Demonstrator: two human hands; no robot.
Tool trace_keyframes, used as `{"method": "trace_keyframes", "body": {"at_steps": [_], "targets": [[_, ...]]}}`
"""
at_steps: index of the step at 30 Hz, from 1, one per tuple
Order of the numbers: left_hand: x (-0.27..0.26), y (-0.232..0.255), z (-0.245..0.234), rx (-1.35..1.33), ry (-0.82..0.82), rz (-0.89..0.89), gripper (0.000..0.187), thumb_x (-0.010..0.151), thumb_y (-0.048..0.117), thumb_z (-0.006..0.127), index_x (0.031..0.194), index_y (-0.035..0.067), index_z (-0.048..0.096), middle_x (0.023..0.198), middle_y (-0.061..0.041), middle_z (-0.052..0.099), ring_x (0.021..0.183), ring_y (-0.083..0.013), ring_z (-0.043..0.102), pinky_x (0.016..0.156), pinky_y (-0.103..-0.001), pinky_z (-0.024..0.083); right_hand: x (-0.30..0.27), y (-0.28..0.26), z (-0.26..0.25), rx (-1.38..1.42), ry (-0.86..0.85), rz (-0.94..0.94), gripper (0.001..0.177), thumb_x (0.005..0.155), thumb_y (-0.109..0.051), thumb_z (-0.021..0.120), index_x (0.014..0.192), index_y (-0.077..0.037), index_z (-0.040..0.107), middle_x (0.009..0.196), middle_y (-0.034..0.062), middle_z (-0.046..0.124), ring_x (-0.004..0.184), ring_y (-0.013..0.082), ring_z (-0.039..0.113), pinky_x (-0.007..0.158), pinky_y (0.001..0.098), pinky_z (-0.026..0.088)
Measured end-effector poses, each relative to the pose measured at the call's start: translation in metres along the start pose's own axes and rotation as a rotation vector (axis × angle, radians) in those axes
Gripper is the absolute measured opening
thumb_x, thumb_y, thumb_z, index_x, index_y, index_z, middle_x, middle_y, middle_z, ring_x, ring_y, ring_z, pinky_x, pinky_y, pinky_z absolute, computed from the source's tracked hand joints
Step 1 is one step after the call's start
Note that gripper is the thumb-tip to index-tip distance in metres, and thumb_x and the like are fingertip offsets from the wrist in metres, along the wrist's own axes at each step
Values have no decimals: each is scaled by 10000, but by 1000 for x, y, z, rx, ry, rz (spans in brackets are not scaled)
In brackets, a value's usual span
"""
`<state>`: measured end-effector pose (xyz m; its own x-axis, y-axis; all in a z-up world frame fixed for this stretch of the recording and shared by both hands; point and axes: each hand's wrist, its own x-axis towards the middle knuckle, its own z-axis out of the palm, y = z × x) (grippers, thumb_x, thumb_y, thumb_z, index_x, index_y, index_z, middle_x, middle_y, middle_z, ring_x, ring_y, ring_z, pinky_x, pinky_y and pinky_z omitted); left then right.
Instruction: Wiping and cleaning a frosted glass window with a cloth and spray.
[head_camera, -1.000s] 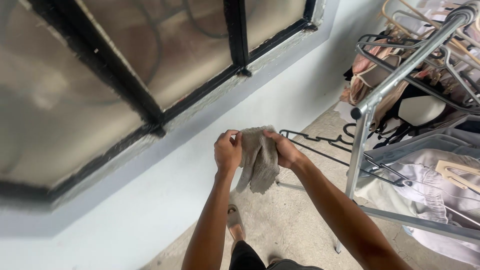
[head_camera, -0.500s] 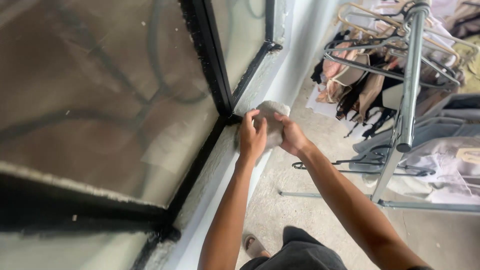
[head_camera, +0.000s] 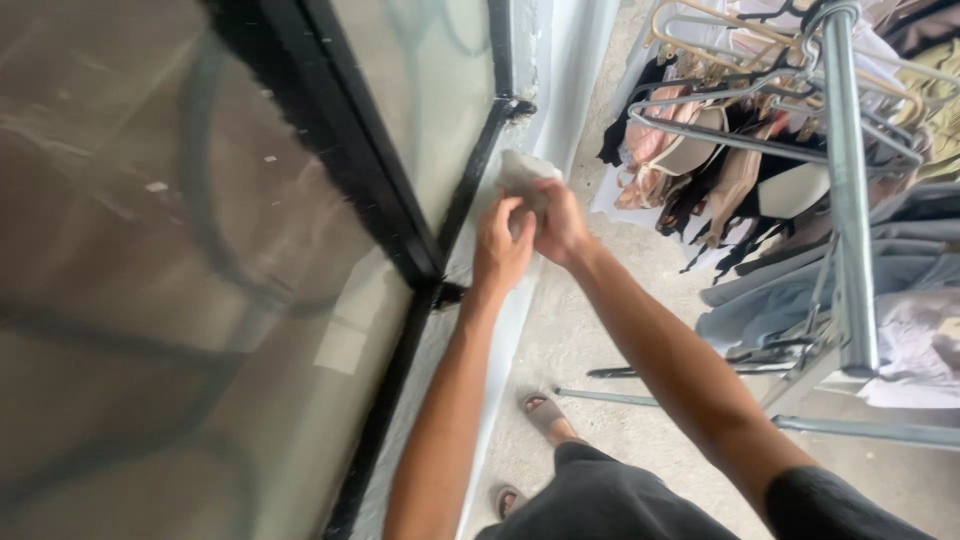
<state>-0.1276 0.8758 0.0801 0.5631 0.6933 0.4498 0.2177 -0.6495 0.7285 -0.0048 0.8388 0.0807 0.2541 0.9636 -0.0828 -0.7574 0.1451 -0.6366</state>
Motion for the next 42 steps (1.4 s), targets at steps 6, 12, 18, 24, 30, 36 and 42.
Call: {"method": "trace_keyframes", "body": {"at_steps": [6, 12, 18, 24, 30, 36, 42], "targets": [[62, -16, 24, 48, 41, 32, 324, 921, 176, 673, 1206, 26, 637, 1389, -253, 583, 1333, -412, 531, 1104, -472, 423, 94, -25, -20, 203, 244, -21, 528, 949, -368, 390, 1275, 13, 555, 1155, 195, 654, 1042, 315, 633, 955, 456, 503], [105, -30, 37, 47, 154, 67, 273, 907, 144, 661, 1141, 11, 616, 1305, -241, 632, 1249, -403, 581, 1052, -473, 461, 208, -12, -74, -147, 227, -292, 545, 1010, -428, 412, 1211, 46, 591, 1096, 190, 625, 986, 317, 595, 870, 446, 510], [127, -51, 45, 75, 169, -301, 216, 916, 173, 596, 1016, -19, 606, 1063, -213, 684, 975, -366, 665, 876, -459, 519, 236, 16, -78, -1353, 437, -727, 599, 912, -292, 547, 1372, 91, 544, 1297, 363, 579, 1152, 450, 603, 998, 511, 433], [128, -59, 49, 169, 204, -267, 184, 857, 139, 580, 946, -18, 618, 994, -213, 673, 950, -385, 641, 872, -471, 507, 189, -20, -36, -1715, 398, -775, 559, 893, -264, 540, 1369, 27, 567, 1488, 326, 461, 1143, 462, 630, 1088, 544, 344], [138, -59, 59, 99, 189, -223, 202, 875, 168, 605, 965, -14, 602, 1023, -226, 666, 997, -408, 625, 901, -500, 482, 178, -58, -13, -1615, 374, -378, 383, 929, -260, 501, 1241, -126, 678, 1180, 244, 674, 1053, 452, 634, 952, 535, 473], [138, -48, 47, -18, 236, -257, 214, 940, 193, 567, 1003, -11, 551, 1097, -240, 668, 1049, -418, 631, 933, -487, 486, 227, 10, -86, -1568, 372, -823, 248, 901, -258, 557, 1013, -95, 707, 1039, 201, 716, 1032, 429, 671, 955, 526, 495], [123, 0, 14, -193, 224, -343, 268, 984, 205, 510, 1172, 22, 564, 1176, -221, 665, 1120, -382, 644, 957, -447, 499, 201, 12, -39, -802, 185, -597, 368, 981, -299, 536, 1124, 29, 624, 994, 181, 590, 902, 326, 554, 779, 426, 447]]}}
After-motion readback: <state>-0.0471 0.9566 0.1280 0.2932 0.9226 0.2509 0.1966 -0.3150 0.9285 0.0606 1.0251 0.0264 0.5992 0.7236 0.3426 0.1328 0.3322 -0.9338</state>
